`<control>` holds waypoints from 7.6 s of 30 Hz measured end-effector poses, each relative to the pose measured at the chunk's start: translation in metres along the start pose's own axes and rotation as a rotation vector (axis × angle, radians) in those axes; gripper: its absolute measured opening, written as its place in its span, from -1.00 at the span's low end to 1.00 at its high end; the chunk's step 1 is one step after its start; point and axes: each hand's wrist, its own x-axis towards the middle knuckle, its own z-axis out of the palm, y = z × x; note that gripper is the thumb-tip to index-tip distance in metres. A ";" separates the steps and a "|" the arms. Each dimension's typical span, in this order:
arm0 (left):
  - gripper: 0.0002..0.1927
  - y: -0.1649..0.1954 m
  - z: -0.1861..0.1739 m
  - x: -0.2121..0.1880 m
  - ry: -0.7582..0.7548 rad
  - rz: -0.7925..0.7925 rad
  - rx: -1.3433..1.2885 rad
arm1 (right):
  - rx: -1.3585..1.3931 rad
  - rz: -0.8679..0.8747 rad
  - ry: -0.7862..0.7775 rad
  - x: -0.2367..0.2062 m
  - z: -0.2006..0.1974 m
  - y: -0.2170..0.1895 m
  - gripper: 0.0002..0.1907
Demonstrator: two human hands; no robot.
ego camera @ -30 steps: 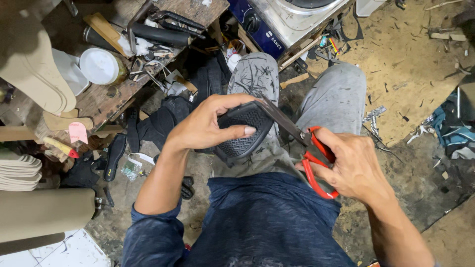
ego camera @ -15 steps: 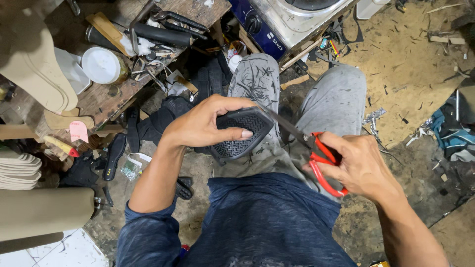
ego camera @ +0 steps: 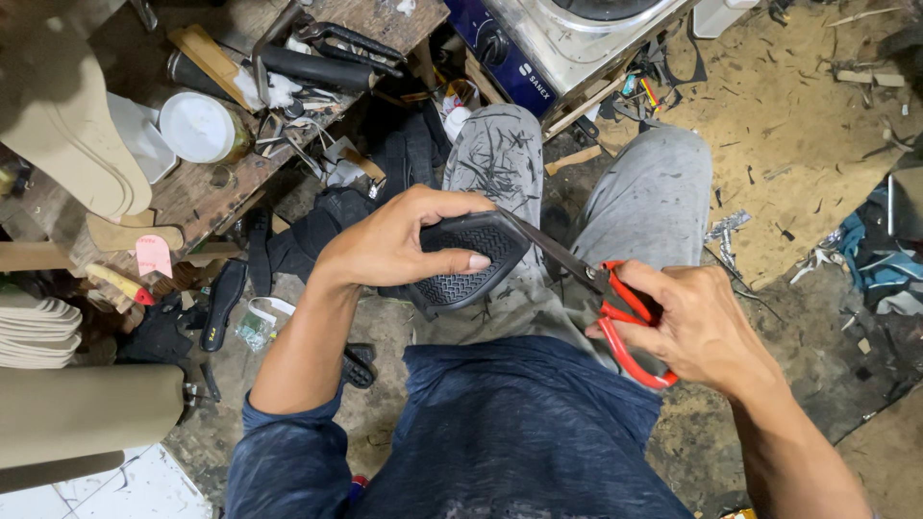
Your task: The person trims the edges of a black rubber shoe sole using red-handled shears. They hold the sole in the left hand and cut along the perimeter, rotating the sole to access different sections. Trimmed rubber pieces fall onto the floor.
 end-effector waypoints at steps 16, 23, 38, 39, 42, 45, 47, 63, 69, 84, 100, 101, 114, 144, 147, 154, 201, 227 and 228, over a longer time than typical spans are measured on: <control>-0.58 -0.001 0.000 0.000 -0.057 0.028 -0.156 | 0.078 -0.076 -0.025 -0.002 0.003 0.009 -0.48; -0.60 -0.003 0.001 0.000 -0.056 0.068 -0.131 | 0.139 -0.147 -0.003 -0.003 0.009 0.016 -0.51; -0.59 -0.001 0.001 0.000 -0.057 0.061 -0.111 | -0.109 -0.182 0.133 -0.003 0.006 0.009 -0.49; -0.59 -0.002 0.001 0.000 -0.058 0.064 -0.108 | -0.140 -0.147 0.115 -0.003 0.006 0.009 -0.48; -0.58 -0.001 0.001 -0.001 -0.057 0.073 -0.126 | -0.148 -0.144 0.130 -0.003 0.005 0.010 -0.43; -0.57 -0.001 0.002 0.000 -0.063 0.068 -0.096 | -0.110 -0.261 0.194 -0.003 0.004 0.008 -0.47; -0.57 -0.002 0.003 0.001 -0.067 0.060 -0.086 | -0.129 -0.245 0.182 -0.002 0.002 0.007 -0.47; -0.61 -0.008 0.005 -0.001 -0.044 0.041 0.030 | -0.159 -0.231 0.198 -0.001 0.003 0.018 -0.47; -0.73 -0.005 0.012 0.002 0.104 0.225 -0.176 | 0.029 -0.206 0.289 0.000 0.009 0.027 -0.50; -0.69 0.005 0.006 0.002 0.023 0.291 -0.053 | -0.269 -0.382 0.254 -0.005 -0.007 0.025 -0.45; -0.66 0.007 0.004 0.001 -0.045 0.267 -0.026 | -0.157 -0.331 0.107 -0.004 -0.013 0.022 -0.49; -0.66 0.007 0.004 0.001 -0.043 0.269 -0.020 | -0.156 -0.324 0.100 -0.004 -0.012 0.022 -0.49; -0.65 0.009 0.003 0.000 -0.055 0.291 0.014 | -0.136 -0.297 0.051 -0.002 -0.008 0.028 -0.51; -0.68 0.008 0.006 0.002 -0.049 0.254 0.001 | -0.166 -0.368 0.162 -0.002 -0.008 0.020 -0.49; -0.68 0.007 0.006 0.002 -0.047 0.277 0.006 | -0.117 -0.373 0.125 -0.001 -0.009 0.022 -0.51; -0.68 0.004 0.008 0.003 -0.060 0.248 0.002 | -0.080 -0.281 0.035 -0.001 -0.008 0.025 -0.45; -0.73 -0.012 0.009 -0.003 0.066 0.234 -0.141 | 0.025 -0.296 0.193 0.002 0.011 0.020 -0.54; -0.76 -0.010 0.023 0.022 1.025 0.379 -0.514 | 0.680 -0.124 0.267 0.008 0.079 0.067 -0.67; -0.73 -0.010 0.021 0.024 1.122 0.497 -0.670 | 0.683 -0.103 0.271 0.007 0.080 0.068 -0.67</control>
